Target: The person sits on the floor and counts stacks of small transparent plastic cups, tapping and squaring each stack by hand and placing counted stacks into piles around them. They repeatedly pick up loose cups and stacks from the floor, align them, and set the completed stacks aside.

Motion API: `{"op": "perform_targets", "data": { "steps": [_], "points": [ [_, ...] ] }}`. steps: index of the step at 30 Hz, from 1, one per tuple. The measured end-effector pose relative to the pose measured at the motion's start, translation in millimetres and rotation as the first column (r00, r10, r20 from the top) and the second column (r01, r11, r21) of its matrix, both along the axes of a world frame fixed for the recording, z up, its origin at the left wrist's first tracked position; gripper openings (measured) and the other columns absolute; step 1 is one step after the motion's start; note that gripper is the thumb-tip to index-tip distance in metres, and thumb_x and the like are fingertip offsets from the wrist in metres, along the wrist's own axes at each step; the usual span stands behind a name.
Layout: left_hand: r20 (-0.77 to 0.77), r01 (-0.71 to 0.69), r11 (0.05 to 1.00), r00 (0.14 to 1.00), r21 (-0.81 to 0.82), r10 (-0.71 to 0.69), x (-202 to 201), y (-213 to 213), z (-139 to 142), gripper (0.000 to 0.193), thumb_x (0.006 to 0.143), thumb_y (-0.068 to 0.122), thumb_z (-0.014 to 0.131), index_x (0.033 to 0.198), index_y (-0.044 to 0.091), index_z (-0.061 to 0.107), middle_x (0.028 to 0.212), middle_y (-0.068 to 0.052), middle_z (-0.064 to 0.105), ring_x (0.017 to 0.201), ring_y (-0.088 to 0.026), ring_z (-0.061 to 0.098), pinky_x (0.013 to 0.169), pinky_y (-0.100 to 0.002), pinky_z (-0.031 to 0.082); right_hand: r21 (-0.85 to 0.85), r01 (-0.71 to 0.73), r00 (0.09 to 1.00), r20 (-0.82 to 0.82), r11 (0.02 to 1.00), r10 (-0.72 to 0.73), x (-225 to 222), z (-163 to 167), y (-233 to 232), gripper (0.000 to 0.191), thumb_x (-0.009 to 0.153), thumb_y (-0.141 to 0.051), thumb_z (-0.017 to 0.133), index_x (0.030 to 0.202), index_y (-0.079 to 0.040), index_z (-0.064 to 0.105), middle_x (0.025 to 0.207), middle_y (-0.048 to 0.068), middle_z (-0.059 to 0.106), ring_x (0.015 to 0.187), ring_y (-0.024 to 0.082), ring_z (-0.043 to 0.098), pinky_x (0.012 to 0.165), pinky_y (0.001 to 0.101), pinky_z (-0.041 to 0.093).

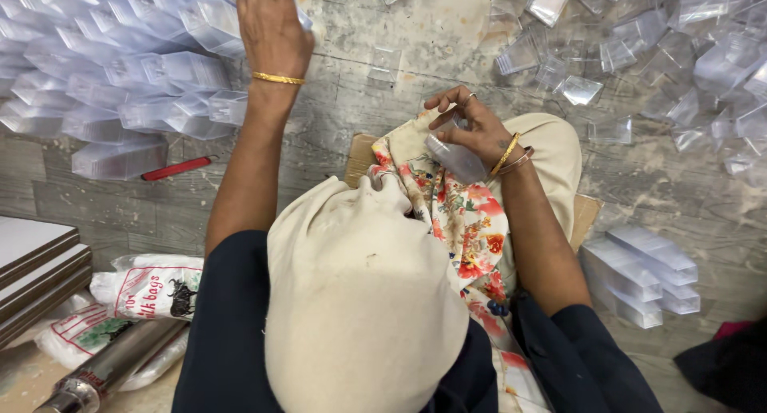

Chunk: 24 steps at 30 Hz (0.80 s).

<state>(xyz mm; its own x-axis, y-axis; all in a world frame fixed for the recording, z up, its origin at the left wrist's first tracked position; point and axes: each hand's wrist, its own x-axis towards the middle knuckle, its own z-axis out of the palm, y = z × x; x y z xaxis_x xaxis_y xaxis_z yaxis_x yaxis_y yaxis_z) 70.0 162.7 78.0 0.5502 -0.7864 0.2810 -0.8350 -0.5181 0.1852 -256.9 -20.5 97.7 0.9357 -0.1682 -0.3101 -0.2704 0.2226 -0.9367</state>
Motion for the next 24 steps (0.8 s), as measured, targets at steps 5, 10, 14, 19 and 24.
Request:
{"op": "perform_targets", "data": {
  "steps": [5,10,14,19,24],
  "points": [
    [0.022,0.048,0.995,0.999,-0.085,-0.046,-18,6,5,0.071,0.086,0.008,0.074,0.148,-0.006,0.043,0.110,-0.020,0.057,0.104,-0.038,0.056,0.094,-0.050,0.041,0.030,-0.046,0.999,0.023,0.999,0.045,-1,0,-1,0.047,0.078,0.003,0.067,0.116,-0.013,0.045,0.137,0.009,0.056,0.115,0.021,0.063,0.098,0.0364,0.053],
    [-0.563,0.092,0.914,0.762,-0.394,-0.319,-100,-19,10,0.038,0.093,0.016,0.075,0.126,0.003,0.060,0.114,-0.015,0.065,0.103,-0.029,0.066,0.097,-0.040,0.053,0.098,-0.073,0.997,0.023,0.993,0.071,-2,-3,-2,0.061,0.073,0.005,0.063,0.126,-0.013,0.040,0.142,0.009,0.051,0.115,0.021,0.060,0.095,0.0361,0.053],
    [-0.801,0.532,0.772,0.260,-0.347,-0.539,-159,-29,-2,0.030,0.083,0.016,0.083,0.107,0.003,0.071,0.101,-0.011,0.072,0.096,-0.021,0.070,0.084,-0.036,0.055,0.226,0.017,1.000,0.005,0.974,-0.019,-4,-6,-2,0.063,0.078,0.002,0.060,0.135,-0.013,0.036,0.148,0.010,0.048,0.114,0.022,0.059,0.099,0.0354,0.052],
    [-0.924,0.161,0.913,-0.149,-0.374,-0.352,-181,-27,-30,0.007,0.090,0.004,0.071,0.097,0.001,0.071,0.091,-0.002,0.073,0.089,-0.009,0.068,0.085,-0.029,0.056,0.219,0.071,0.997,-0.029,0.973,-0.066,-7,-8,-5,0.068,0.080,-0.005,0.067,0.139,-0.012,0.034,0.149,0.009,0.043,0.116,0.022,0.060,0.099,0.0364,0.052],
    [-0.941,-0.051,0.956,-0.169,-0.287,-0.292,-166,-24,-56,0.006,0.089,0.003,0.071,0.096,0.002,0.071,0.091,-0.002,0.073,0.085,-0.009,0.067,0.079,-0.026,0.056,-0.228,-0.087,0.992,0.065,0.970,0.104,-2,-10,-6,0.088,0.079,-0.007,0.084,0.146,-0.007,0.027,0.148,0.013,0.039,0.141,0.024,0.041,0.116,0.0412,0.034]
  ]
}}
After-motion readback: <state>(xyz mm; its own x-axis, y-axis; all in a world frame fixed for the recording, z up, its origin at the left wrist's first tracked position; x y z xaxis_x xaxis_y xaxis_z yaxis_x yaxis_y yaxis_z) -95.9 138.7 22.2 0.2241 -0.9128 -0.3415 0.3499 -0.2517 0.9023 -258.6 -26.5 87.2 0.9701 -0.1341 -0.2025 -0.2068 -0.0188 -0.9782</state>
